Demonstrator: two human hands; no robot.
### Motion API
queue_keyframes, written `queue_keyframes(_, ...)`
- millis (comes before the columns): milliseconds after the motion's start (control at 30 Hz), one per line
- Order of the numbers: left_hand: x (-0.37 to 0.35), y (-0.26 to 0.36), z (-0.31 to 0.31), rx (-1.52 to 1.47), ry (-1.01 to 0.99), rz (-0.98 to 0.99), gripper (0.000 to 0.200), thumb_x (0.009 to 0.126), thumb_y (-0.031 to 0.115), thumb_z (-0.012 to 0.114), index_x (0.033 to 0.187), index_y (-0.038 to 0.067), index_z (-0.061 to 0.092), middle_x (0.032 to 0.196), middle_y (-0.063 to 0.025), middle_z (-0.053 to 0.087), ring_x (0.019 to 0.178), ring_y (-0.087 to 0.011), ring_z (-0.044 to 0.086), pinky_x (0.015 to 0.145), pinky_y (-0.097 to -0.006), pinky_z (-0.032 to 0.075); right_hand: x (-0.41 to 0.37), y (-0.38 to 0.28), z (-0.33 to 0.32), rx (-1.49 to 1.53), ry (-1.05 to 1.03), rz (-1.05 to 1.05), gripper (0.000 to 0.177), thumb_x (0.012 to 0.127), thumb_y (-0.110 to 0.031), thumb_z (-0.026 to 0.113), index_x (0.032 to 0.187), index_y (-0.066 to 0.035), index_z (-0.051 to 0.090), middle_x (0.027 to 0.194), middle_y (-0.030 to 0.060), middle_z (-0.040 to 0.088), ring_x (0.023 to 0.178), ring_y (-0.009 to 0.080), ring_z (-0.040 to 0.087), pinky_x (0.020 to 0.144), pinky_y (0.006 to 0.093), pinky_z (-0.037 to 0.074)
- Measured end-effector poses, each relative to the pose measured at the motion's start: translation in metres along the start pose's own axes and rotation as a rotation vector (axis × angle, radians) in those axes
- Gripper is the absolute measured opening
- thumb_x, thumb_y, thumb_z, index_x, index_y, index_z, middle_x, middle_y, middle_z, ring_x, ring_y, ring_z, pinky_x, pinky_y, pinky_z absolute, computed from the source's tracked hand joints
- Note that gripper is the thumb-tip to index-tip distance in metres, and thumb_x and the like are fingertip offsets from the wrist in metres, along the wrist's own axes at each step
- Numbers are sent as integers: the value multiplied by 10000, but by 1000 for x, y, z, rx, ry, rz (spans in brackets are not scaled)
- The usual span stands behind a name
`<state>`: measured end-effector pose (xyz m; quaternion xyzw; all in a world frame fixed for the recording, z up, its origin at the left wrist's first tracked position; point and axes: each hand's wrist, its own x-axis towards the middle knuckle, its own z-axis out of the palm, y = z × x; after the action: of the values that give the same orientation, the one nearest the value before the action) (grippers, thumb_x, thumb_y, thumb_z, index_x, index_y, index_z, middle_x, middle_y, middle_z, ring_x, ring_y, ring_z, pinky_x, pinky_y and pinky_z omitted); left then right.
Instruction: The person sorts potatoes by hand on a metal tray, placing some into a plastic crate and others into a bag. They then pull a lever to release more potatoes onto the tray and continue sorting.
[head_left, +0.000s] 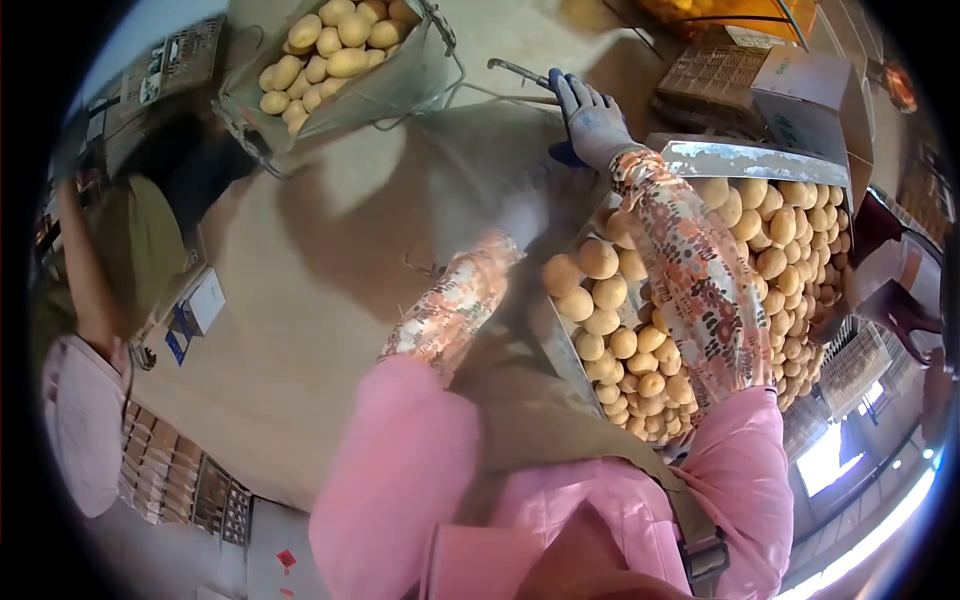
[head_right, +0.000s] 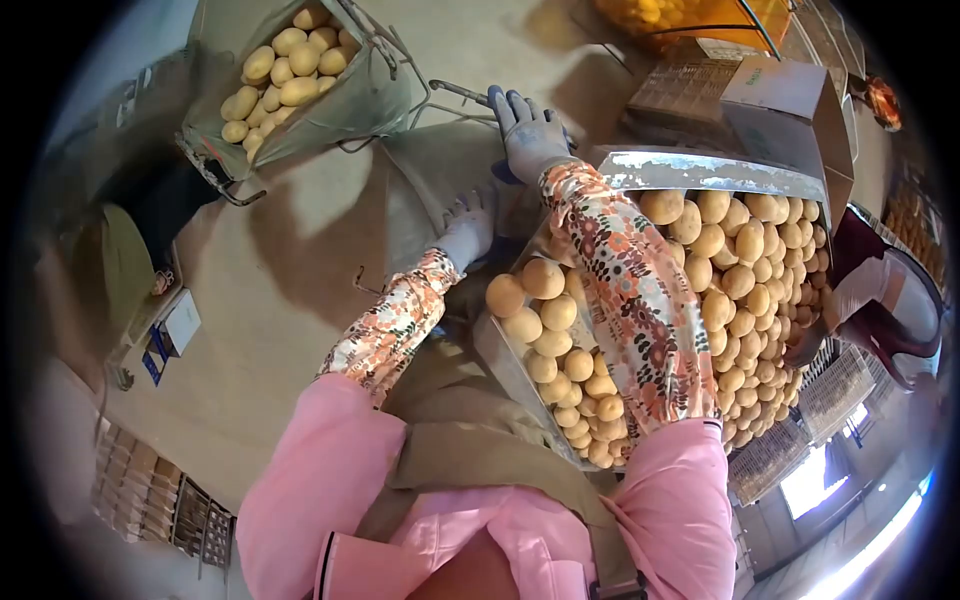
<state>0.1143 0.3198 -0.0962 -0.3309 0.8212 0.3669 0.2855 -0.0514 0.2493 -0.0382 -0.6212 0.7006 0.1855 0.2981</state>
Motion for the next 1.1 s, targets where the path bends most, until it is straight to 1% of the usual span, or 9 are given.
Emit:
queue_keyframes(233,32,30,8,-336,63,-244,746,851,138,513,1489,9,148,1480,-255,267,1351,-466,296,1080,-585,276,4,-6,7,-8,11,47,1070,760,-422,739,1523,-93,66,1520,175,262,1399,355,279,1136,492,247)
queue_keyframes(400,-3,27,-58,-388,-77,15,484,867,190,529,1337,88,476,1306,-213,515,1226,-418,482,989,-530,397,3,-5,9,-23,-19,70,991,823,-477,647,1532,-116,56,1553,145,229,1438,315,224,1153,462,225)
queue_keyframes(500,80,-61,117,-516,305,-23,335,869,213,542,1171,76,587,984,-196,649,985,-402,613,850,-483,485,4,-2,9,27,-11,59,1026,792,-510,665,1529,-120,68,1546,152,232,1433,325,224,1156,472,213)
queue_keyframes(700,18,-75,-5,-817,560,-146,180,861,137,579,1009,34,569,859,-217,640,850,-438,611,738,-462,505,7,1,4,162,-17,-1,1109,714,-525,751,1518,-114,108,1531,144,266,1425,319,247,1159,476,222)
queue_keyframes(833,26,-78,-42,-517,764,-88,200,875,139,617,1036,43,548,813,-147,650,680,-357,581,638,-397,473,17,-5,9,-43,68,8,995,753,-429,733,1505,-119,160,1518,122,305,1406,304,288,1155,470,227)
queue_keyframes(900,39,-83,-53,-767,604,-237,257,880,153,631,1102,55,546,889,-99,684,650,-231,600,584,-327,468,21,-14,18,-140,247,22,878,779,-311,711,1489,-130,227,1503,110,340,1384,286,334,1143,457,244)
queue_keyframes(967,31,-93,-65,-802,549,-14,271,888,171,641,1122,61,558,861,-58,665,650,-140,593,540,-266,446,27,-21,22,-103,311,20,833,781,-259,693,1479,-138,256,1479,97,373,1365,264,365,1119,439,276)
queue_keyframes(1000,48,-100,-52,-1335,575,71,277,880,152,655,1121,51,562,790,-48,607,615,-143,560,524,-270,452,30,-25,22,-82,306,25,844,777,-255,703,1481,-142,252,1468,96,386,1356,260,374,1107,434,292)
queue_keyframes(1100,17,-112,-63,-514,690,223,232,876,121,650,1090,46,605,785,-42,574,614,-142,573,525,-264,459,37,-24,20,2,302,16,884,748,-247,744,1479,-164,254,1433,82,423,1306,253,432,1038,419,376)
